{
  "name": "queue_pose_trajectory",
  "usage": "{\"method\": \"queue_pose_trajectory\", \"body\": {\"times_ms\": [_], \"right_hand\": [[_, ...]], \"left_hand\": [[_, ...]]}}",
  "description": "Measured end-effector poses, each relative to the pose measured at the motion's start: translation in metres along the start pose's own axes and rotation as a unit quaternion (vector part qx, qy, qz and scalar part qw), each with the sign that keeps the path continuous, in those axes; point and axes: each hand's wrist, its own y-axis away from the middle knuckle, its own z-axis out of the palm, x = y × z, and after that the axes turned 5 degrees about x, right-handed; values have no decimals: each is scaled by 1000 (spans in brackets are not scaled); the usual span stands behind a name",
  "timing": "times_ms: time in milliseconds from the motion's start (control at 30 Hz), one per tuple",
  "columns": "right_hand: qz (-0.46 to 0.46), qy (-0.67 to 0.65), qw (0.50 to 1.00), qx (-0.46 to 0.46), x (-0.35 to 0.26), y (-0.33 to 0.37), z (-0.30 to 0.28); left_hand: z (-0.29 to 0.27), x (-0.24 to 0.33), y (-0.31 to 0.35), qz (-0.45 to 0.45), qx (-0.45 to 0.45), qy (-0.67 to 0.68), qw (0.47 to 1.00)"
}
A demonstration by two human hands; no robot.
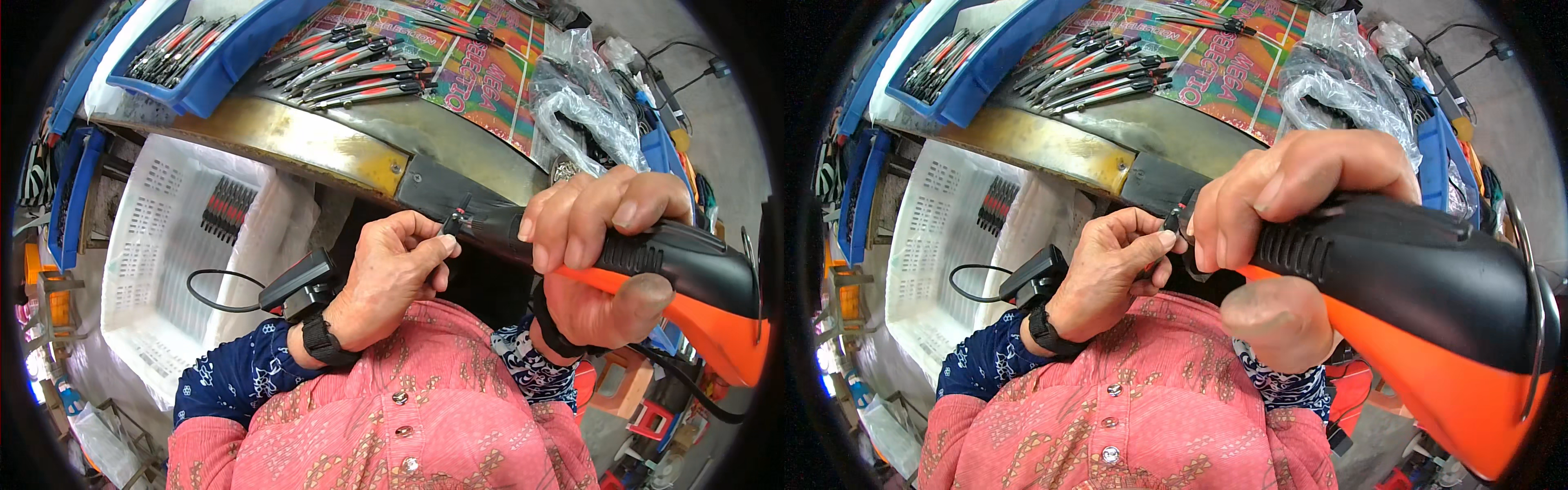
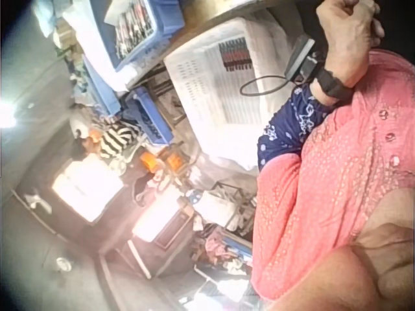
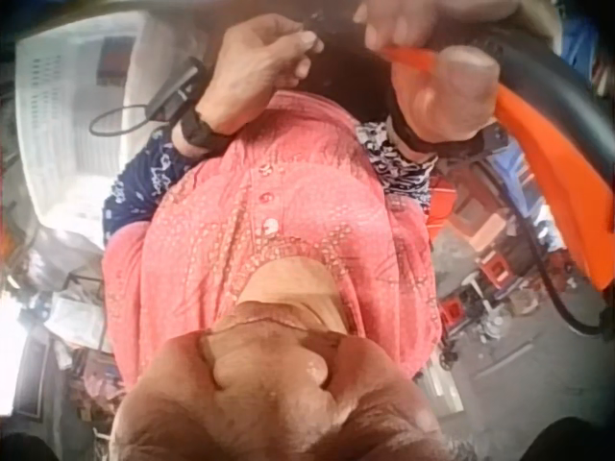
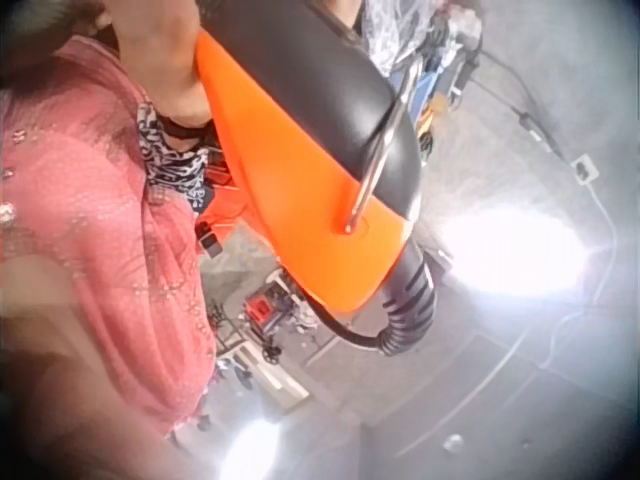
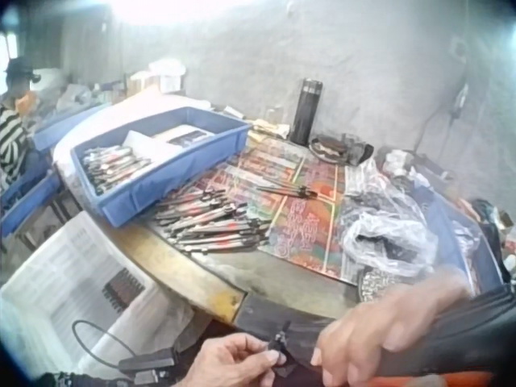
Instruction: The person uses a hot glue gun to apply glue to the ends of small black handles with red tips, then places each finished handle into a white basket. The person repeats this process for several handles and arranges them in the basket.
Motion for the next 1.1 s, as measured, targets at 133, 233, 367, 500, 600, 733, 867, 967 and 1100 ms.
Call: {"method": "queue_pose_trajectory", "body": {"times_ms": [133, 233, 367, 500, 600, 733, 867, 967, 1100], "right_hand": [[10, 6, 1000, 2, -3, 1, 2], [13, 16, 1000, 2, -4, 0, 6], [51, 55, 997, 24, -10, -3, 14], [121, 121, 983, 66, -18, -6, 23], [119, 125, 981, 84, -16, -7, 26], [106, 120, 983, 95, -13, -6, 27], [100, 118, 983, 103, -12, -5, 27], [95, 119, 983, 106, -11, -4, 27], [87, 124, 982, 109, -9, -6, 29]], "left_hand": [[0, 0, 1, -1, -5, -14, 1000], [1, -1, 1, 7, -3, -1, 1000], [2, -2, 0, 8, 6, -8, 1000], [4, -2, 1, 11, 22, -12, 1000], [5, -2, 1, 7, 25, 7, 1000], [3, 0, 1, -16, 11, 17, 1000], [4, 0, 2, -11, 18, 16, 1000], [5, -1, 1, -2, 19, 22, 1000], [4, -1, 2, -6, 19, 15, 1000]]}}
